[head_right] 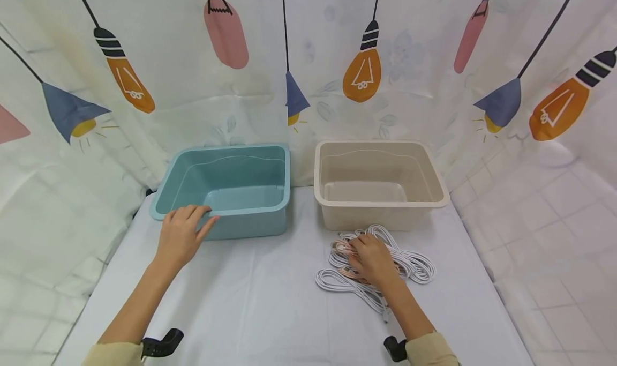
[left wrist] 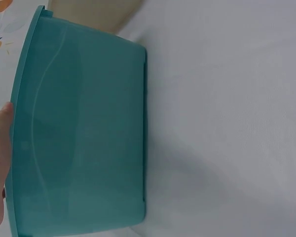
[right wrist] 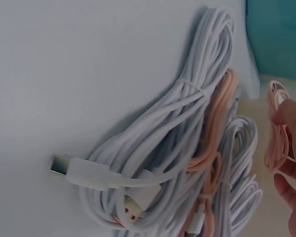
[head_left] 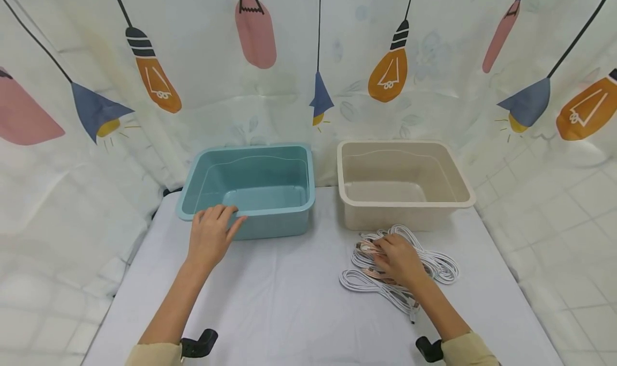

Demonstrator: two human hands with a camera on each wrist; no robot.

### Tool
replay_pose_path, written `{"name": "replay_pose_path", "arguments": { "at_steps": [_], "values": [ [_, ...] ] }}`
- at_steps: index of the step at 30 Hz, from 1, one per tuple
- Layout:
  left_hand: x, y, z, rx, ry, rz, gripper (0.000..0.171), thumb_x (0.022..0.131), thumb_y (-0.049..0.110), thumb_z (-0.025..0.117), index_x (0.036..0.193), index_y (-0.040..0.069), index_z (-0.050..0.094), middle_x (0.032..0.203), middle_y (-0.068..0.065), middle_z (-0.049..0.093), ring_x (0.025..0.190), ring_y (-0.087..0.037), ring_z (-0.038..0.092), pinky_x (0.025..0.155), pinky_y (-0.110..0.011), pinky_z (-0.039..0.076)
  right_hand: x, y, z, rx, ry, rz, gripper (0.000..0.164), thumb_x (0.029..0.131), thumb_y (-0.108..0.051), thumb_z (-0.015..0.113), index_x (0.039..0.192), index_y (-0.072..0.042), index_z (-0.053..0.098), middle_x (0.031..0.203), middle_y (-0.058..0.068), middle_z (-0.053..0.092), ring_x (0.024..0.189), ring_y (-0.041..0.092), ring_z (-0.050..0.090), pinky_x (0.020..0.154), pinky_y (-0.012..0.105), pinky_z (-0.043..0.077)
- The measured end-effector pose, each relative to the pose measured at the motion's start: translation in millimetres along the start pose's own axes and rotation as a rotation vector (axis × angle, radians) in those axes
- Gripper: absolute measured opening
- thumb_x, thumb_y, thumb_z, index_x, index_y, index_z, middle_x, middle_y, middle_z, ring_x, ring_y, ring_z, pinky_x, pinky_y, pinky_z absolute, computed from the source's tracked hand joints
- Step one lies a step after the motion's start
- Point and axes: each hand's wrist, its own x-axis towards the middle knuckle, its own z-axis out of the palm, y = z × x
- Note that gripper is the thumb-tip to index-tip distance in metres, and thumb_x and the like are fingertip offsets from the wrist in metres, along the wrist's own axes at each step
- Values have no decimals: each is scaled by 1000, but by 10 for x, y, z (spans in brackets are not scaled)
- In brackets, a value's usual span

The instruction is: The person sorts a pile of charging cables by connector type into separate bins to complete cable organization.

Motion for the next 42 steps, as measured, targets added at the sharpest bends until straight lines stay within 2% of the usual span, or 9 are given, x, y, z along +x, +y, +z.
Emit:
{"name": "replay_pose_path", "arguments": {
  "at_steps": [8,14,22,34,42],
  "values": [
    [1,-54,1,2,26,59,32,87,21,85,104,-3,71,93,-20,70,81,-42,68,80,-65,51,145,-78,-128,41,-4,-10,29,71,-2,88,97,0,74,87,9,69,79,27,65,68,41,57],
    [8,-53,-7,3,18,47,34,80,14,89,103,-2,71,92,-19,70,81,-41,68,80,-65,51,274,-119,-190,57,21,-52,29,72,-3,87,97,0,74,90,8,70,81,26,64,68,41,56],
    [14,-50,-3,4,13,53,35,78,13,90,103,-2,70,92,-20,70,80,-42,67,79,-64,51,442,-170,-296,28,14,-89,25,70,-4,84,93,-1,74,86,7,69,76,23,60,62,37,53],
    [31,-38,-10,6,-2,36,36,77,13,91,104,-1,72,93,-20,71,82,-42,68,79,-64,52,713,-273,-469,65,-20,-83,24,76,-1,84,98,-2,74,89,7,68,76,20,61,64,35,54],
    [27,-35,-21,-2,-5,31,32,81,15,90,103,0,73,92,-19,71,82,-41,68,78,-62,52,919,-272,-503,77,-29,-109,23,77,-2,82,99,-1,74,88,7,68,78,22,59,65,35,52]
  ]
}}
